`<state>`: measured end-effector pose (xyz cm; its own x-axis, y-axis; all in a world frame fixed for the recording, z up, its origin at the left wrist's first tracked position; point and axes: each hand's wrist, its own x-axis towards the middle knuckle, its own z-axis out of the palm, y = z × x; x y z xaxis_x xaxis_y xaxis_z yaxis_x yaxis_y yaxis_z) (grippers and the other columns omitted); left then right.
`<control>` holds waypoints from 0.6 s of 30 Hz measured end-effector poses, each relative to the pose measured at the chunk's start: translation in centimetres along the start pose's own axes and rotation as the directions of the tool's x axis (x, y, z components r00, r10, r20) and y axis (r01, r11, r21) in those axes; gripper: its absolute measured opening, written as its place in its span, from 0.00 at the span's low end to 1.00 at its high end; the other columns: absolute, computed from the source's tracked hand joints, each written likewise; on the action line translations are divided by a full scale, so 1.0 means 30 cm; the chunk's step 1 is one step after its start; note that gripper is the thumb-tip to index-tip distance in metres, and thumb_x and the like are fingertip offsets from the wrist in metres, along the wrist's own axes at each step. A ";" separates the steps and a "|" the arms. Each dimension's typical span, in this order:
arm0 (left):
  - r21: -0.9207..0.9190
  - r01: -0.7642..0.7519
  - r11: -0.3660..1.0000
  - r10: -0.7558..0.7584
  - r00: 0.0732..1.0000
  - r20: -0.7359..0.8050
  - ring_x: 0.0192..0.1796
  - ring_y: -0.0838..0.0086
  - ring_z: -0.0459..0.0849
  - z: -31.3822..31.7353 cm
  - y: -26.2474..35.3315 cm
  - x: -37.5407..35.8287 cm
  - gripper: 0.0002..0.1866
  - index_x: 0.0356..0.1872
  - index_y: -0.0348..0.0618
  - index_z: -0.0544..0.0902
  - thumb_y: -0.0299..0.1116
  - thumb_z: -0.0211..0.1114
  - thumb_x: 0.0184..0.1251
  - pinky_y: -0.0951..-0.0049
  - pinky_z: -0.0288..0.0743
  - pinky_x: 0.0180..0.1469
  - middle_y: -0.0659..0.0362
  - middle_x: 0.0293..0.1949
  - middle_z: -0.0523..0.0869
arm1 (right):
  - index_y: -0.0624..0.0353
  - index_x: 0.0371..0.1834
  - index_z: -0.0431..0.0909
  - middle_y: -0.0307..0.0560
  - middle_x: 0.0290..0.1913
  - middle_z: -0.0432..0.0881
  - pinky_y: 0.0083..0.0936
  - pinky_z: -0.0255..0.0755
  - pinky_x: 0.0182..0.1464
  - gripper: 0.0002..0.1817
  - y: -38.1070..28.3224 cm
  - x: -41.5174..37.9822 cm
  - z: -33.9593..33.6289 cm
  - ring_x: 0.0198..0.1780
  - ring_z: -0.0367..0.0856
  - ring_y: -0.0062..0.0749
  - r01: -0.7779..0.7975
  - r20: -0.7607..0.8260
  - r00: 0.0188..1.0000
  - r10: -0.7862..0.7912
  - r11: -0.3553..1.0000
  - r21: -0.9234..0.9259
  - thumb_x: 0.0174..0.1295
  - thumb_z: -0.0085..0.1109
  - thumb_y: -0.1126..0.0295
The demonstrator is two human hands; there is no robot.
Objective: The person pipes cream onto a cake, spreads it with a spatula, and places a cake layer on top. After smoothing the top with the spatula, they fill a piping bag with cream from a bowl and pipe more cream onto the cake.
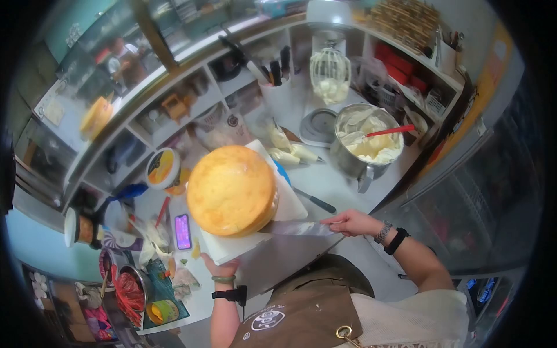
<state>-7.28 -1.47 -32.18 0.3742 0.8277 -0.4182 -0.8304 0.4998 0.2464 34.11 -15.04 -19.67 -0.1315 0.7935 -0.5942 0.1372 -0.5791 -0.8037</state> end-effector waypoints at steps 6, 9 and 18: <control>-0.195 -0.075 0.978 0.168 0.835 0.524 0.69 0.57 0.69 -0.322 0.014 0.154 0.52 0.67 0.49 0.72 0.82 0.30 0.60 0.48 0.54 0.72 0.54 0.67 0.75 | 0.47 0.65 0.78 0.26 0.25 0.69 0.15 0.58 0.23 0.20 -0.013 -0.019 -0.025 0.22 0.61 0.13 -0.001 -0.034 0.999 0.002 1.000 0.028 0.71 0.57 0.68; 0.002 0.166 0.986 -0.166 0.985 0.046 0.69 0.54 0.68 -0.055 -0.059 0.025 0.51 0.68 0.49 0.71 0.81 0.30 0.60 0.46 0.48 0.73 0.49 0.69 0.72 | 0.47 0.66 0.77 0.25 0.21 0.64 0.14 0.58 0.23 0.20 -0.012 -0.018 -0.033 0.21 0.60 0.11 0.000 -0.066 0.998 0.002 0.999 0.039 0.71 0.56 0.69; -0.140 -0.163 0.977 0.174 0.982 0.069 0.73 0.50 0.64 -0.016 -0.002 0.059 0.50 0.73 0.53 0.66 0.80 0.30 0.62 0.38 0.51 0.74 0.47 0.72 0.67 | 0.47 0.65 0.77 0.26 0.24 0.70 0.13 0.58 0.22 0.20 0.011 0.000 -0.097 0.21 0.61 0.12 -0.015 -0.077 0.997 0.022 0.996 0.089 0.70 0.57 0.69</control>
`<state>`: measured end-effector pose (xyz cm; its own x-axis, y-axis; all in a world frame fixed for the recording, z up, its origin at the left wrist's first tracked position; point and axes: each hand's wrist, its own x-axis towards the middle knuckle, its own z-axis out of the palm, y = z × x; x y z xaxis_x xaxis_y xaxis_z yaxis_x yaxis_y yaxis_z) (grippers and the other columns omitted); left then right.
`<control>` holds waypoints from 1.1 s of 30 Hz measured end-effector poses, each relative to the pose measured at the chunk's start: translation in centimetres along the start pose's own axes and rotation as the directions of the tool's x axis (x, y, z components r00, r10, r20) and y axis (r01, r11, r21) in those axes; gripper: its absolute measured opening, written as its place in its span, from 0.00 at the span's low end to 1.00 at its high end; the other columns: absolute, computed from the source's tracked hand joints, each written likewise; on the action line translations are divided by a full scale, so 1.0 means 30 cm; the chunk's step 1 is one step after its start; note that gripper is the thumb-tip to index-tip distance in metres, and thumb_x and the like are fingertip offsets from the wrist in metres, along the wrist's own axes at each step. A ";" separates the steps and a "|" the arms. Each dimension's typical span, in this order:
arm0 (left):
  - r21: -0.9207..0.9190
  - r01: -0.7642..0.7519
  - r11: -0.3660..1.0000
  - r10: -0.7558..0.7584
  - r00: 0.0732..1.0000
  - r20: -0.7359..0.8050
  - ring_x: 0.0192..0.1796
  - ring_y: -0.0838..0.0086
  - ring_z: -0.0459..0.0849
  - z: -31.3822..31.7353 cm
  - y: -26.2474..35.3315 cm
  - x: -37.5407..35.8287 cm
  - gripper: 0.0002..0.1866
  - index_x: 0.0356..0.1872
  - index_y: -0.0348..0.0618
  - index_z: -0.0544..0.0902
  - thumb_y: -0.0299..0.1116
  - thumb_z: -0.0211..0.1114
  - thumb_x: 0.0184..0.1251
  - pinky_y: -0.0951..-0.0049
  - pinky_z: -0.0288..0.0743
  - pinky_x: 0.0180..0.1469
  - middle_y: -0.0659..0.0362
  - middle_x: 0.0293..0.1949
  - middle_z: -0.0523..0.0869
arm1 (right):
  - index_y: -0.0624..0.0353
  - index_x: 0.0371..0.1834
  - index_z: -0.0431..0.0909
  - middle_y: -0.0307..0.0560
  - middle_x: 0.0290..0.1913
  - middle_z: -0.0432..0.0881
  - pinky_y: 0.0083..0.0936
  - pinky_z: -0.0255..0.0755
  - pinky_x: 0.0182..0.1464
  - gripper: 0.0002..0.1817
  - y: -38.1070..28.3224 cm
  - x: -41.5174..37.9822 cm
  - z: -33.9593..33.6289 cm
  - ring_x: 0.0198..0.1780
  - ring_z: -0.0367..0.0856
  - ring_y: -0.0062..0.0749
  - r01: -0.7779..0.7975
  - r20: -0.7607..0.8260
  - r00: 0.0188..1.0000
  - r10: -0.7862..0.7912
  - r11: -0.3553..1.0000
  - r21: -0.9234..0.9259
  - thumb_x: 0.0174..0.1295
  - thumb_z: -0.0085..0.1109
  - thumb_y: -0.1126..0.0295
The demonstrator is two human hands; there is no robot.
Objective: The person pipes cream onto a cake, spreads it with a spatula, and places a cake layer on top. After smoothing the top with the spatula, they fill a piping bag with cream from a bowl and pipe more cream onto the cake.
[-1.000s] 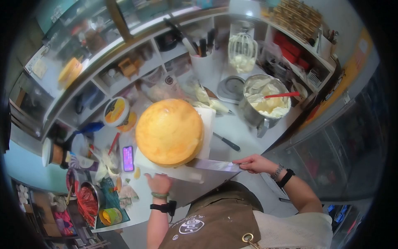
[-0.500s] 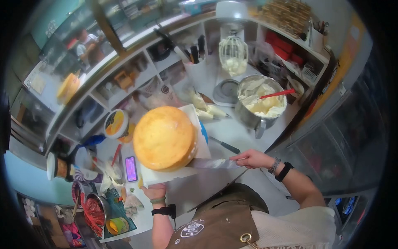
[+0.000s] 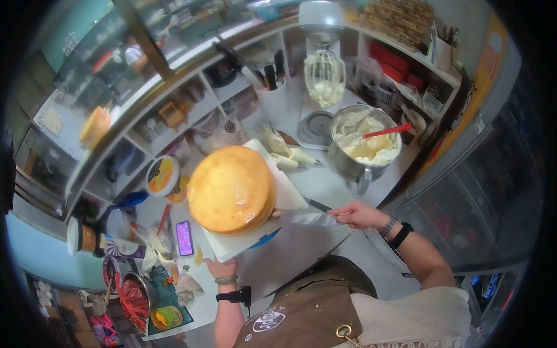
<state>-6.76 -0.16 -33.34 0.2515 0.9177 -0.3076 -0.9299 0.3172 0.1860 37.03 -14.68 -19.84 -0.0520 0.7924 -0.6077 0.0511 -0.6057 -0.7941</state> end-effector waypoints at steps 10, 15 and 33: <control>0.000 0.106 0.994 -0.106 0.989 -0.100 0.69 0.55 0.69 0.066 0.062 0.033 0.48 0.69 0.51 0.70 0.79 0.35 0.62 0.43 0.57 0.71 0.47 0.67 0.73 | 0.47 0.66 0.77 0.24 0.23 0.66 0.12 0.57 0.22 0.20 -0.009 -0.005 0.009 0.22 0.60 0.10 0.011 -0.004 1.000 -0.011 1.000 0.015 0.71 0.58 0.69; -0.188 0.234 0.954 -0.215 0.970 0.116 0.71 0.56 0.67 0.006 -0.029 -0.007 0.48 0.74 0.53 0.62 0.78 0.40 0.62 0.47 0.59 0.70 0.52 0.73 0.67 | 0.41 0.65 0.78 0.24 0.23 0.68 0.13 0.60 0.23 0.20 -0.030 0.044 0.025 0.22 0.62 0.10 0.029 -0.082 0.996 -0.036 0.996 -0.090 0.70 0.57 0.67; 0.397 0.116 0.911 -0.041 0.981 -0.192 0.62 0.58 0.80 0.117 -0.006 -0.036 0.21 0.63 0.38 0.70 0.25 0.58 0.71 0.53 0.78 0.62 0.50 0.61 0.79 | 0.32 0.63 0.77 0.47 0.46 0.86 0.29 0.75 0.47 0.20 0.001 0.104 0.296 0.42 0.85 0.38 0.172 -0.264 0.944 -0.200 0.977 -0.124 0.68 0.55 0.60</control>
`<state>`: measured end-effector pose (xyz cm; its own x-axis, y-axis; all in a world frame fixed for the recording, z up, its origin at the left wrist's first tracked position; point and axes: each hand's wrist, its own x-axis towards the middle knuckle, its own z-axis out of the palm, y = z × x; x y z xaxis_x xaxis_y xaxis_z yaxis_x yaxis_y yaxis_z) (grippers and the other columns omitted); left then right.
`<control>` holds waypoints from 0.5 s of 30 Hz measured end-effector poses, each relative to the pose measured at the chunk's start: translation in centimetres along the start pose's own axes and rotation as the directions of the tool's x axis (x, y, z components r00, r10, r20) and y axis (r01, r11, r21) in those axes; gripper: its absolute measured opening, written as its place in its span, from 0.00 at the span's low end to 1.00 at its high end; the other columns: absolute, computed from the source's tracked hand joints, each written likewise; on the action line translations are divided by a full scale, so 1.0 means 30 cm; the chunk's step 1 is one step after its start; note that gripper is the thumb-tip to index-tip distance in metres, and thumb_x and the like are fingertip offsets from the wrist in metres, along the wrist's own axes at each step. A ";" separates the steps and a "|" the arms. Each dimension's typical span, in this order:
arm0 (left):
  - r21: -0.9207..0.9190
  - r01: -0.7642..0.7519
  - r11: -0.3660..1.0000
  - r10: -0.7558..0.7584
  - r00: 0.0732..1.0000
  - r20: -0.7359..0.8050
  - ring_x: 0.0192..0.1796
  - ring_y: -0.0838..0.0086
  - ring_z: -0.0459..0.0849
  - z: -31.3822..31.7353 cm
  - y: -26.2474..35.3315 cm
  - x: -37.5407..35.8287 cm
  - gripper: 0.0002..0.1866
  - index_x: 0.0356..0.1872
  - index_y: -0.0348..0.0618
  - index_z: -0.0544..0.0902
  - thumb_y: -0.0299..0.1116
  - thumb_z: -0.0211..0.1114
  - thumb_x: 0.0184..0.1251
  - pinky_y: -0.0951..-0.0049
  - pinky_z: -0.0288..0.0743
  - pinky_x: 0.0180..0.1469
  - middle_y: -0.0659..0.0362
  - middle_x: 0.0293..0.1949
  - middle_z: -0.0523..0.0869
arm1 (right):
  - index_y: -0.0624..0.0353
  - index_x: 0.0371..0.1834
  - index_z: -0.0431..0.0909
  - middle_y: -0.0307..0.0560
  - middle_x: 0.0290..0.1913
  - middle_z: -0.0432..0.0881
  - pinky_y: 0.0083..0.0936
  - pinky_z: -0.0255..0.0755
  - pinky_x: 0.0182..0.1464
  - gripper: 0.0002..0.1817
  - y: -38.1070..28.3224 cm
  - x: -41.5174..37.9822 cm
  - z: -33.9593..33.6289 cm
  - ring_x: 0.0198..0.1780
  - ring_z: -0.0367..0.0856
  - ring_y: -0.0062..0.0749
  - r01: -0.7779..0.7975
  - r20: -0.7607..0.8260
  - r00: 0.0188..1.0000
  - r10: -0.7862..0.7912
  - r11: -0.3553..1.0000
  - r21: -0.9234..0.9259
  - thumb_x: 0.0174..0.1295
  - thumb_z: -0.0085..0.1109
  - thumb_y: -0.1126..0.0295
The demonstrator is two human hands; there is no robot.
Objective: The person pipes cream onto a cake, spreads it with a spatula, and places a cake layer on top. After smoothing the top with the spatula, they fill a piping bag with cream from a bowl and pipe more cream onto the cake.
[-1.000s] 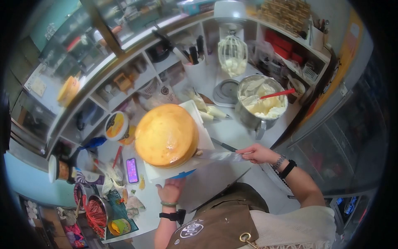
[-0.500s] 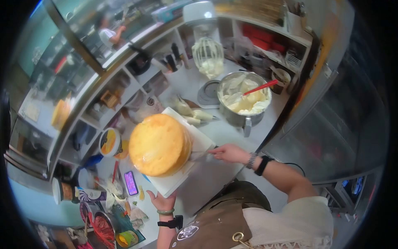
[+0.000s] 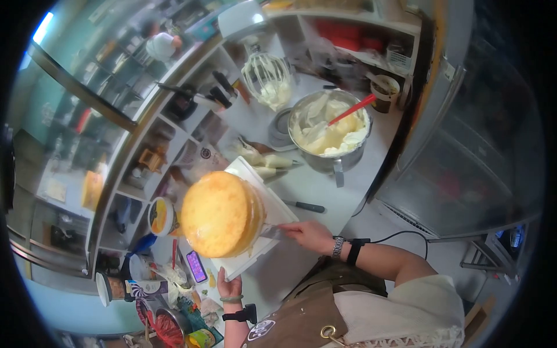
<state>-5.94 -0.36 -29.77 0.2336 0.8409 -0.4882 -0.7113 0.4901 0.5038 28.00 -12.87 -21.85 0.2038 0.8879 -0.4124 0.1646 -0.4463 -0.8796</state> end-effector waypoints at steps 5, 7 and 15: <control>-0.016 0.008 1.000 -0.009 1.000 -0.021 0.62 0.60 0.80 -0.028 0.010 0.027 0.21 0.63 0.41 0.71 0.25 0.59 0.71 0.54 0.79 0.61 0.51 0.61 0.79 | 0.32 0.63 0.77 0.47 0.47 0.86 0.29 0.75 0.46 0.20 0.053 0.026 -0.020 0.41 0.84 0.39 0.124 -0.023 0.991 -0.132 0.969 -0.216 0.67 0.56 0.61; 0.038 -0.023 0.999 0.024 1.000 -0.014 0.59 0.60 0.81 -0.013 0.037 0.038 0.25 0.67 0.44 0.68 0.27 0.61 0.70 0.57 0.81 0.58 0.52 0.59 0.80 | 0.32 0.63 0.77 0.47 0.47 0.86 0.30 0.75 0.46 0.21 0.046 0.014 -0.100 0.41 0.84 0.39 0.170 0.003 0.984 -0.180 0.926 -0.336 0.67 0.56 0.61; 0.945 -0.324 0.045 0.729 0.657 0.191 0.73 0.51 0.60 0.038 -0.064 -0.076 0.37 0.71 0.33 0.59 0.36 0.67 0.67 0.46 0.54 0.72 0.44 0.70 0.62 | 0.34 0.57 0.82 0.44 0.30 0.85 0.32 0.75 0.34 0.18 0.042 -0.264 -0.355 0.28 0.82 0.39 0.138 -0.051 0.978 -0.204 0.805 -0.577 0.63 0.62 0.62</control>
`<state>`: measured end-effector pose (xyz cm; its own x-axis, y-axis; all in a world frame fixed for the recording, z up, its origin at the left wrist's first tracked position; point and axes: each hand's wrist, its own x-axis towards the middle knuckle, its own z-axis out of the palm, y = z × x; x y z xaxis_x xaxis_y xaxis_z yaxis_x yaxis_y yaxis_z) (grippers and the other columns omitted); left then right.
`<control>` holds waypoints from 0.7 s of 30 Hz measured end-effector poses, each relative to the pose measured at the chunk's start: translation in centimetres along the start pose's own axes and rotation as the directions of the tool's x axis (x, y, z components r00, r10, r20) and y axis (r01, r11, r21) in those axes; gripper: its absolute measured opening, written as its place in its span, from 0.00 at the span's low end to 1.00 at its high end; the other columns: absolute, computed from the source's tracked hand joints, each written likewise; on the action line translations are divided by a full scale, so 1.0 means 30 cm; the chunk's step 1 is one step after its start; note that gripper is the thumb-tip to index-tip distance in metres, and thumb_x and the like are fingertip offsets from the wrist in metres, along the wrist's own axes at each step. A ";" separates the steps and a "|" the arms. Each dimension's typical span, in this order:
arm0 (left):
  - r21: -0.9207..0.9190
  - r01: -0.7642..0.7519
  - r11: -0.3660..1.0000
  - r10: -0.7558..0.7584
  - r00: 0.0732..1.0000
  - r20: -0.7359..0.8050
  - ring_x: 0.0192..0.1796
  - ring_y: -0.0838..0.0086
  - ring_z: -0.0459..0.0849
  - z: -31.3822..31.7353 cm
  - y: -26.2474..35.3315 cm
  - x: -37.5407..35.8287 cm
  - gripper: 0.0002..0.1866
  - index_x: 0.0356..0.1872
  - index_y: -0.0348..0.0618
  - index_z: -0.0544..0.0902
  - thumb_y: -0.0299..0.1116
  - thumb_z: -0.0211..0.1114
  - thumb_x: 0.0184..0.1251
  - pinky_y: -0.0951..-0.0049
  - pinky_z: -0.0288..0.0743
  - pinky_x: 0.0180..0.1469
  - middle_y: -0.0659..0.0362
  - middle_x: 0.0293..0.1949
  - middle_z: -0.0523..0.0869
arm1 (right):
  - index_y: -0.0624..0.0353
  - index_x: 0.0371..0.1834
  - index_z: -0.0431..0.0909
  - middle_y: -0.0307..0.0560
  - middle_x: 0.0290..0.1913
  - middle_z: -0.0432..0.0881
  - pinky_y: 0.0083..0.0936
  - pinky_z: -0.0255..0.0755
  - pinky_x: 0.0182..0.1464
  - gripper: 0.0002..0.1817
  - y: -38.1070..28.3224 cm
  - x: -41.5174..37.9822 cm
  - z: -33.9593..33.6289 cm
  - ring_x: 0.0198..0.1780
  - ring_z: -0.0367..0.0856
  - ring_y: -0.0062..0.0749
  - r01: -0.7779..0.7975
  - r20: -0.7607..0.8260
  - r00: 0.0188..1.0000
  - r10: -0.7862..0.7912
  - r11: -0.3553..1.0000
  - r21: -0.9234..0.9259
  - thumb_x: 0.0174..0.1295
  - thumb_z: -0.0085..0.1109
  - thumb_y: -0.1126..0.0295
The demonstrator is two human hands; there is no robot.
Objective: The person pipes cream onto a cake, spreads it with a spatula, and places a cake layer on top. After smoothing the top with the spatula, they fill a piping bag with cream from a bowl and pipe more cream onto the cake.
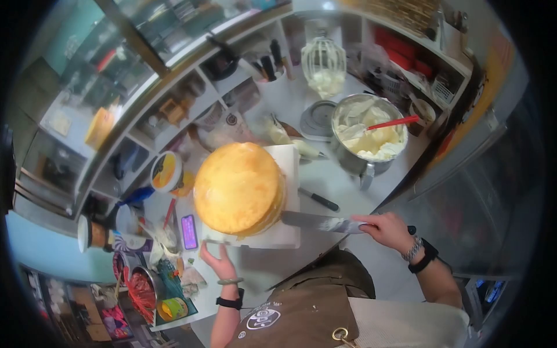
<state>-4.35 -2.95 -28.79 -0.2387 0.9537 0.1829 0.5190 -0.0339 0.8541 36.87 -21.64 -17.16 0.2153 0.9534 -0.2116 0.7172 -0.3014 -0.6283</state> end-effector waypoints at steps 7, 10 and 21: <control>0.180 -0.036 0.983 0.000 0.981 0.194 0.80 0.44 0.37 0.129 0.145 -0.157 0.63 0.76 0.31 0.44 0.47 0.79 0.48 0.39 0.24 0.75 0.38 0.76 0.48 | 0.38 0.42 0.88 0.35 0.23 0.79 0.29 0.70 0.27 0.13 -0.083 -0.090 0.083 0.25 0.78 0.31 0.146 -0.424 0.843 -0.332 0.899 -0.413 0.53 0.69 0.68; 0.219 -0.002 0.976 -0.030 0.989 0.143 0.79 0.47 0.43 0.135 0.177 -0.134 0.65 0.76 0.31 0.43 0.50 0.80 0.47 0.39 0.27 0.75 0.38 0.75 0.51 | 0.37 0.41 0.89 0.33 0.24 0.78 0.28 0.70 0.27 0.14 -0.099 -0.082 0.137 0.26 0.78 0.30 0.152 -0.462 0.807 -0.367 0.886 -0.437 0.52 0.68 0.70; 0.256 0.101 0.961 -0.140 0.981 0.138 0.80 0.49 0.42 0.077 0.227 -0.068 0.70 0.76 0.33 0.40 0.43 0.84 0.39 0.40 0.28 0.76 0.42 0.76 0.52 | 0.38 0.41 0.89 0.32 0.24 0.78 0.27 0.69 0.27 0.16 -0.090 -0.087 0.182 0.26 0.77 0.29 0.183 -0.487 0.779 -0.395 0.886 -0.426 0.49 0.67 0.74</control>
<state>1.58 -4.43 -24.47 -0.1937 0.9810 -0.0071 0.6848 0.1404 0.7150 30.74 -23.39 -18.99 0.2072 0.8698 0.4478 0.9571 -0.0854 -0.2770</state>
